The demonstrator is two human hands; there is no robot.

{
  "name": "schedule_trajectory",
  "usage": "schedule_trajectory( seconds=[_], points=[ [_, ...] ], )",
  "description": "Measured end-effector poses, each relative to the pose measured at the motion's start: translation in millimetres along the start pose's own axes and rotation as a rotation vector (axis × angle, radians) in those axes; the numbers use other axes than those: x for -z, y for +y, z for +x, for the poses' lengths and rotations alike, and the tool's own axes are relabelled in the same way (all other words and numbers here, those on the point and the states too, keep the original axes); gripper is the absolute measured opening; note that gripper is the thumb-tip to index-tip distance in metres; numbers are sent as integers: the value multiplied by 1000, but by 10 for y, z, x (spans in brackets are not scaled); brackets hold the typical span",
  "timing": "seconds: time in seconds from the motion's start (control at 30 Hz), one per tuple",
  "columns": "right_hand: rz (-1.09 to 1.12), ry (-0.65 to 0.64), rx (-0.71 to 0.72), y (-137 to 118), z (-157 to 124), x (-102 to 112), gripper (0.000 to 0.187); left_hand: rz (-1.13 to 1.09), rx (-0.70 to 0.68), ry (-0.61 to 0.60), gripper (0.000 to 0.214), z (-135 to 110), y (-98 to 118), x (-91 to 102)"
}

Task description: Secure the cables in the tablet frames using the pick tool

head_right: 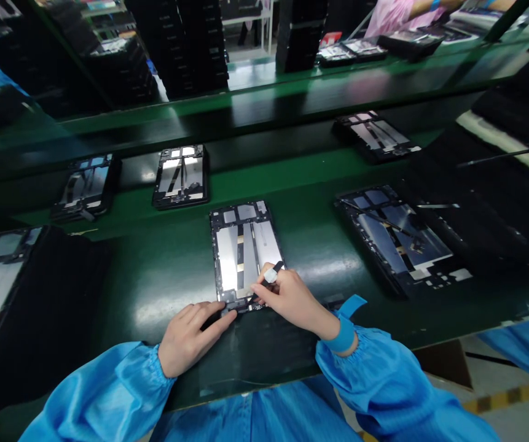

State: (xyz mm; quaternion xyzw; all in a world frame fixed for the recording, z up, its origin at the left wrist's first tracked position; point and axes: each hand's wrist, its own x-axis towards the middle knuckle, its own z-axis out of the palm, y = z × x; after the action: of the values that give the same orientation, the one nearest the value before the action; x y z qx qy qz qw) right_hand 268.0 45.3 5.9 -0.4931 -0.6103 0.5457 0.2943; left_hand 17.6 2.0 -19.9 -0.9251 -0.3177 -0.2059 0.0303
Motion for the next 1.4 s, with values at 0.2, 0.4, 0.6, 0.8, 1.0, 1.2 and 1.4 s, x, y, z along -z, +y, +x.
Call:
schedule_trajectory(
  seconds=[0.2, 0.4, 0.6, 0.8, 1.0, 1.2, 1.4],
  points=[
    [-40, -2, 4, 4, -1, -12, 16, 94, -11, -35, 38, -6, 13, 11],
    [-109, 0, 32, -9, 4, -10, 19, -4, 57, -39, 29, 23, 11, -21],
    [-145, 41, 42, -13, -5, -16, 18, -39, 89, -135, 28, 208, 36, 12],
    [48, 100, 3, 53, 16, -22, 22, -206, 65, -62, 30, 39, -77, 34],
    [199, 185, 26, 101, 8, -42, 31, -152, 34, 59, 15, 140, 11, -44],
    [218, 566, 210, 146, -68, -67, 30, -7, 49, -45, 18, 440, -58, -182],
    [224, 623, 269, 268, -6, -105, 22, 48, 353, -67, 19, 1497, -1001, -611]
  ],
)
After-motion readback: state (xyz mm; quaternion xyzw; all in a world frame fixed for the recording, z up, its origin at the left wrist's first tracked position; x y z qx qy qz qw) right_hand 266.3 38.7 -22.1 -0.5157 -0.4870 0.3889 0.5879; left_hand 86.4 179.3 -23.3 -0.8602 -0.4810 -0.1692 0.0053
